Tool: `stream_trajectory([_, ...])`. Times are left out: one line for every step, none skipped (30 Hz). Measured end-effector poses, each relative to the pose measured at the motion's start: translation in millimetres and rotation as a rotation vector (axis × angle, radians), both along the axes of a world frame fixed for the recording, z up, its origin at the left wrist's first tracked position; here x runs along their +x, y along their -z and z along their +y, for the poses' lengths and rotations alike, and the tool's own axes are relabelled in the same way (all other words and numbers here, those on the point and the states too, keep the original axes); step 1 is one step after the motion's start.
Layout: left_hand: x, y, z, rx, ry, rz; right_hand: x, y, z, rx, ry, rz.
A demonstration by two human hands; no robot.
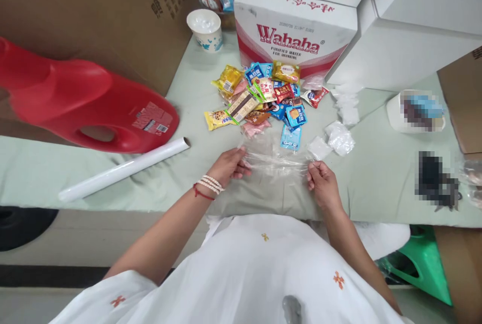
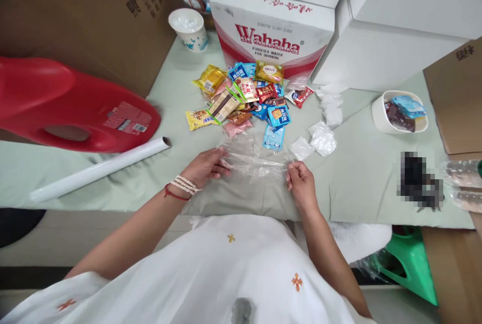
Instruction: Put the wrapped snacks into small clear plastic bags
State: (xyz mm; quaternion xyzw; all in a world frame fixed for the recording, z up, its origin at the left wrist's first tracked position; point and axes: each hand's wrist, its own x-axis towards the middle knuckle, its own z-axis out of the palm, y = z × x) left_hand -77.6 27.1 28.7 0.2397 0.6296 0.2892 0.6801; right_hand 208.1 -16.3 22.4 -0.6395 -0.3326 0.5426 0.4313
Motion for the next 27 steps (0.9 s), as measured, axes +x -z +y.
stream_trajectory([1.9,-3.8,-2.7,-0.034,-0.007,-0.032,0.1,0.5,-1.2,0.028,0.000,-0.032])
stream_trajectory([6.1,-7.0,-5.8,-0.057,-0.011,-0.060,-1.0,0.3,-2.4,0.064,-0.011,-0.067])
stream_trajectory([11.9,-9.1,-9.1,-0.068,-0.020,-0.078,-3.1,-0.3,-3.6,0.102,-0.030,-0.097])
stream_trajectory([18.4,-10.0,-12.2,-0.068,-0.041,-0.087,-5.7,-1.2,-4.5,0.133,-0.049,-0.108])
stream_trajectory([24.3,-9.8,-14.9,-0.060,-0.073,-0.093,-8.3,-2.2,-5.1,0.149,-0.057,-0.089])
stream_trajectory([28.8,-9.0,-17.1,-0.042,-0.116,-0.100,-10.2,-3.2,-5.2,0.147,-0.049,-0.040])
stream_trajectory([30.9,-7.9,-18.9,-0.017,-0.158,-0.118,-10.9,-4.0,-4.9,0.127,-0.022,0.028])
stream_trajectory([30.0,-6.7,-20.2,0.010,-0.179,-0.148,-10.0,-4.4,-4.2,0.095,0.016,0.097])
stream_trajectory([26.0,-5.7,-21.3,0.036,-0.164,-0.187,-7.5,-4.5,-3.2,0.057,0.059,0.151])
stream_trajectory([19.0,-4.9,-22.3,0.057,-0.111,-0.227,-3.5,-4.2,-2.1,0.018,0.095,0.182])
stream_trajectory([9.5,-4.1,-23.4,0.072,-0.028,-0.255,1.5,-3.5,-1.3,-0.018,0.116,0.192])
stream_trajectory([-1.8,-3.3,-24.4,0.083,0.067,-0.261,6.8,-2.5,-0.9,-0.047,0.122,0.186])
stream_trajectory([-14.1,-2.5,-25.5,0.093,0.155,-0.236,11.9,-1.1,-1.2,-0.069,0.112,0.168])
stream_trajectory([-26.2,-1.9,-26.7,0.105,0.225,-0.181,16.0,0.4,-2.1,-0.081,0.090,0.141])
stream_trajectory([-37.4,-1.9,-27.9,0.126,0.274,-0.099,18.9,2.1,-3.7,-0.082,0.061,0.106])
stream_trajectory([-46.7,-3.0,-29.2,0.167,0.300,0.011,20.4,3.9,-5.8,-0.074,0.029,0.064])
stream_trajectory([-53.2,-5.6,-30.6,0.232,0.301,0.154,20.4,5.7,-8.0,-0.059,-0.002,0.018])
stream_trajectory([-56.3,-10.0,-32.0,0.325,0.277,0.325,19.1,7.4,-10.2,-0.041,-0.028,-0.026])
stream_trajectory([-55.6,-16.0,-33.4,0.440,0.231,0.506,16.9,8.9,-12.1,-0.024,-0.050,-0.060])
stream_trajectory([-51.1,-23.0,-34.6,0.573,0.190,0.666,14.2,10.1,-13.5,-0.008,-0.067,-0.081])
stream_trajectory([-43.0,-30.2,-35.3,0.712,0.173,0.786,11.3,10.9,-14.2,0.006,-0.084,-0.092])
stream_trajectory([-32.0,-36.5,-35.5,0.840,0.203,0.838,8.8,11.2,-14.3,0.018,-0.100,-0.094])
stream_trajectory([-19.2,-40.6,-34.8,0.951,0.305,0.813,6.8,10.9,-13.8,0.029,-0.111,-0.093])
stream_trajectory([-5.8,-41.8,-33.4,1.028,0.437,0.760,5.8,10.1,-13.0,0.036,-0.121,-0.094])
stream_trajectory([6.9,-39.5,-31.4,1.060,0.557,0.729,6.2,8.8,-12.2,0.041,-0.129,-0.102])
stream_trajectory([17.5,-34.1,-29.2,1.053,0.653,0.732,8.0,7.2,-11.7,0.043,-0.133,-0.116])
stream_trajectory([25.0,-26.0,-27.2,1.015,0.729,0.763,11.5,5.5,-12.0,0.041,-0.131,-0.134])
